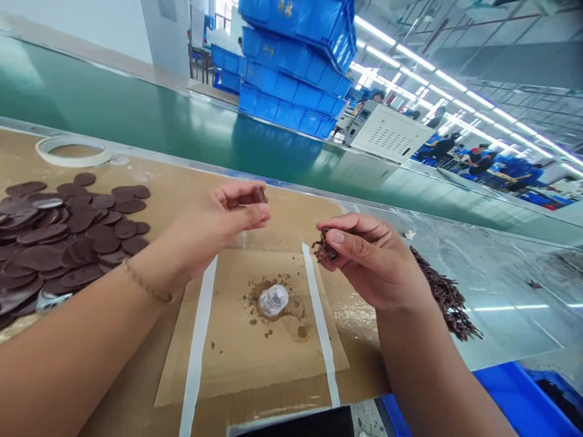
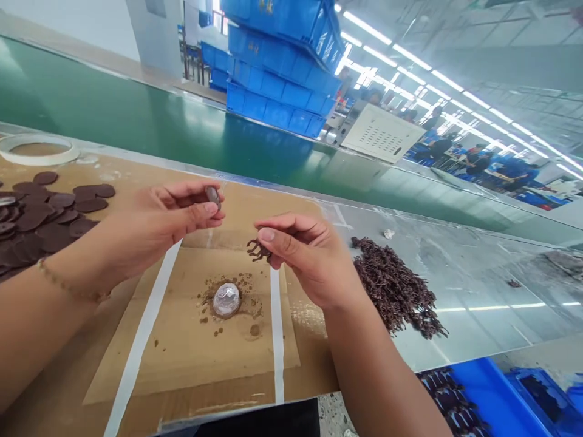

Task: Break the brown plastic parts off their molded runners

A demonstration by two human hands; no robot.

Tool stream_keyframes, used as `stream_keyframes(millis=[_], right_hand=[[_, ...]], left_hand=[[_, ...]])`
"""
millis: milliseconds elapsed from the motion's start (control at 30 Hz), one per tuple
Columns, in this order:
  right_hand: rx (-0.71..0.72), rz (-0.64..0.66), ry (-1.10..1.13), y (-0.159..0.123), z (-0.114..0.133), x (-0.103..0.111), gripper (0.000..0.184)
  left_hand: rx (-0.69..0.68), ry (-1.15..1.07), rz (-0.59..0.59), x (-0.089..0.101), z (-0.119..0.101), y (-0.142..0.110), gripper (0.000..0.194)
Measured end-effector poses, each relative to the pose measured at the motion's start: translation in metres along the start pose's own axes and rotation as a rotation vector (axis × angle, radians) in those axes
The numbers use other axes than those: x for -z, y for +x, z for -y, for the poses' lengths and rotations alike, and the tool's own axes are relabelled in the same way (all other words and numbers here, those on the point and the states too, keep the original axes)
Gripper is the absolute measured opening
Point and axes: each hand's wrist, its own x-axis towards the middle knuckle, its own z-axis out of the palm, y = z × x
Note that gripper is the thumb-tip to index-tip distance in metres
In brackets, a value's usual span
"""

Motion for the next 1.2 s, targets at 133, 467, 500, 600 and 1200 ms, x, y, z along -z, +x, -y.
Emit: stream_keyframes(millis=[133, 467, 500, 600, 1200], right_hand=[[0.049, 0.015, 0.054, -0.002, 0.002, 0.004, 0.013], [0.083, 0.032, 0.146, -0.004, 0.003, 0.007, 0.011], [0.090, 0.027, 0.150, -0.004, 0.002, 0.008, 0.010], [0.137, 0.004, 0.139, -0.004, 0.000, 0.008, 0.010], [0.297, 0.007, -0.028, -0.002, -0.005, -0.004, 0.016]], left_hand=[[0.077, 0.026, 0.056, -0.004, 0.003, -0.007, 0.045], [0.121, -0.022, 0.056, -0.017, 0.000, -0.018, 0.042], [0.138, -0.033, 0.063, -0.017, 0.001, -0.018, 0.042], [0.164, -0.078, 0.117, -0.016, 0.004, -0.019, 0.043], [0.178, -0.058, 0.326, -0.022, 0.008, -0.023, 0.030]])
